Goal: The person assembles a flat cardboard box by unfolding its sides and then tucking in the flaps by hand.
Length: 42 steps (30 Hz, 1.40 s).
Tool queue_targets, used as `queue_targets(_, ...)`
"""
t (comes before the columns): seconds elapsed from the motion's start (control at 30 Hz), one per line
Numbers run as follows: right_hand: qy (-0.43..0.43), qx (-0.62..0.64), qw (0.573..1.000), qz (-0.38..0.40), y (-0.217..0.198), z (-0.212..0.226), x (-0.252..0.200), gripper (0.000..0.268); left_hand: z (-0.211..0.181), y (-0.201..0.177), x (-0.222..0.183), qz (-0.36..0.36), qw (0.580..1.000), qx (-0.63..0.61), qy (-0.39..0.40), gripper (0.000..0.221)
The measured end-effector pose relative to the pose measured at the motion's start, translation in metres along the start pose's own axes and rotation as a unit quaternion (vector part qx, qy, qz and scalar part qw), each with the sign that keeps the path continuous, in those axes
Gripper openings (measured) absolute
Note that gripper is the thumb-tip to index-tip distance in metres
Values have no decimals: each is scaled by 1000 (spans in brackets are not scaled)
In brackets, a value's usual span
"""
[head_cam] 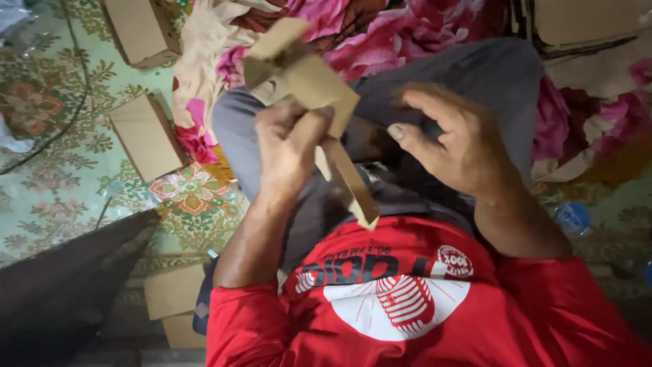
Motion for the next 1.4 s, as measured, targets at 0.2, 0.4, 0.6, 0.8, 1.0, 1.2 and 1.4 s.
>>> queue_targets(0.2,-19,-8,999,-37,3,-9,-3,35,8,40,-10,93,995,38,23,22)
queue_targets(0.4,-9,17,996,-90,6,-43,-18,22,21,69,-25,97,995,4,39,19)
queue_targets(0.6,28,16,995,-97,1,-52,-26,23,53,77,-32,138,987,-17,79,8)
queue_targets(0.8,22,17,994,-110,-2,-55,-35,21,60,80,-41,122,985,-52,111,10)
queue_targets(1.0,-24,-22,994,-100,-13,-28,-39,12,58,81,-54,124,985,-20,121,9)
queue_targets(1.2,-66,-71,994,-59,-22,-11,-41,29,57,78,-58,144,983,11,109,12)
queue_targets(1.4,-42,-68,996,-28,-26,-12,-39,42,67,79,-51,154,979,24,130,14)
Point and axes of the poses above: each hand's wrist, its own x-axis towards the middle knuckle, its own y-axis out of the palm, z = x × y, the point moved 2 cm from there along x, towards the middle knuckle, and after that the axes turned 13 degrees about -z, right-handed, at the moved point
